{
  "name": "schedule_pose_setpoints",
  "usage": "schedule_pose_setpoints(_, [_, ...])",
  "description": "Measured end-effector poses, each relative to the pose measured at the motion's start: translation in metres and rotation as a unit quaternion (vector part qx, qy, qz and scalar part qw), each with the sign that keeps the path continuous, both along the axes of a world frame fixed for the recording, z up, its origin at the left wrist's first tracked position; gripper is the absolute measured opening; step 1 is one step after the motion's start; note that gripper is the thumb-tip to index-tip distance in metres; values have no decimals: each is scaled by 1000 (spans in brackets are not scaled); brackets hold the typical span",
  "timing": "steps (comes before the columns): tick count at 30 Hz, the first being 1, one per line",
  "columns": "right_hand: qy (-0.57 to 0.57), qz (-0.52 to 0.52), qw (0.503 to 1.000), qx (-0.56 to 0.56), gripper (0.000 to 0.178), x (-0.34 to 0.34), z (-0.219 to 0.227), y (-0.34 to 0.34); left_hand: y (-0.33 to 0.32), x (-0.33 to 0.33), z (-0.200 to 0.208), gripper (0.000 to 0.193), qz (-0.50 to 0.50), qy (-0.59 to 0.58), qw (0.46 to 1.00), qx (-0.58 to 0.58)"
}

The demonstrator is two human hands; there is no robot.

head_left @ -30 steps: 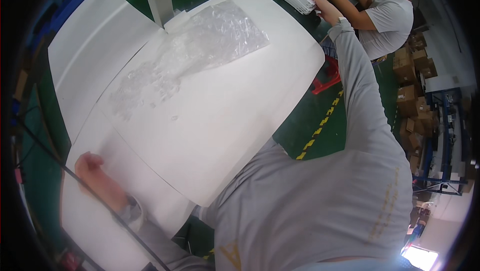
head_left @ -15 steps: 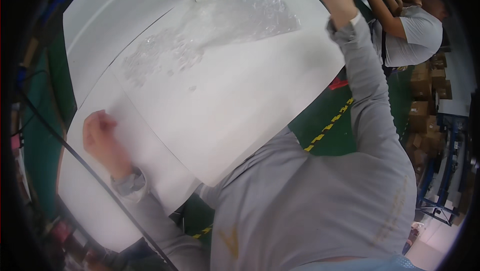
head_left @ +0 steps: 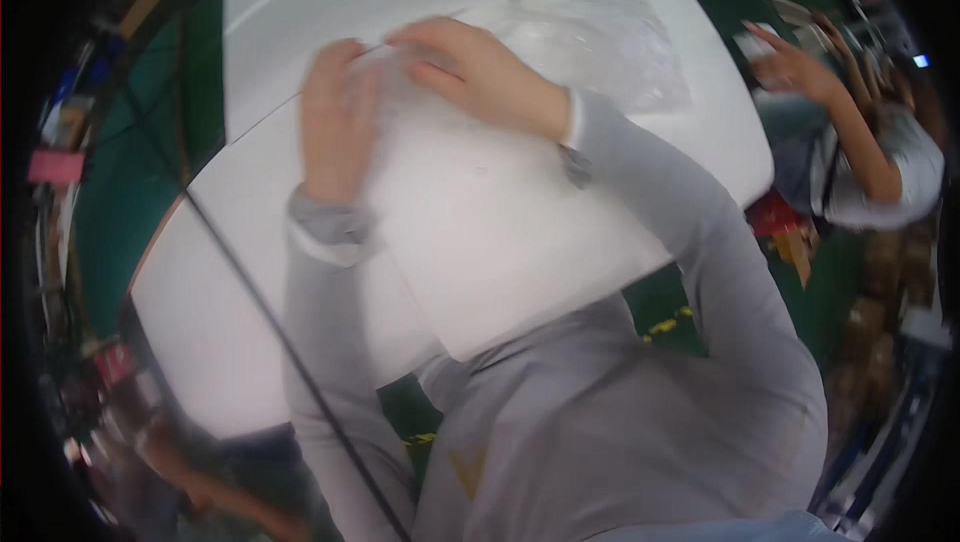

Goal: Assembling small white plastic housings by manually inserting transparent plastic components into them at a factory workbench.

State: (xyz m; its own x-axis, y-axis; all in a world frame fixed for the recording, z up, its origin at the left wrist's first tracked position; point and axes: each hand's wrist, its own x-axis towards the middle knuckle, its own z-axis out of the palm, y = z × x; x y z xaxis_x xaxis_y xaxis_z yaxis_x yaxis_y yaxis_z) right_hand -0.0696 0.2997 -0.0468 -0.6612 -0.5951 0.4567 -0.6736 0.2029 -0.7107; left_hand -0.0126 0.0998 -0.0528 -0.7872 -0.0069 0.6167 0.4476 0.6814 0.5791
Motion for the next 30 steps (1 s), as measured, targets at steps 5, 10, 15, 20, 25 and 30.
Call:
schedule_pose_setpoints(5, [112,-26,986,118,36,-10,-30,26,25,-11,-47,47,39,4,992,-122])
schedule_pose_setpoints(10, [154,-20,971,184,39,-5,-30,16,22,-3,-44,53,42,-42,982,-178])
schedule_pose_setpoints(15, [121,9,973,194,52,4,-23,14,23,5,-38,69,-39,-78,988,-126])
schedule_pose_setpoints(20, [92,4,979,184,57,15,-16,12,23,3,-35,77,-49,-74,987,-132])
schedule_pose_setpoints(25, [33,27,986,158,58,15,-13,12,19,2,-39,80,-54,-68,990,-108])
schedule_pose_setpoints(30, [43,22,980,193,56,16,-16,19,32,9,-43,85,-51,-50,991,-116])
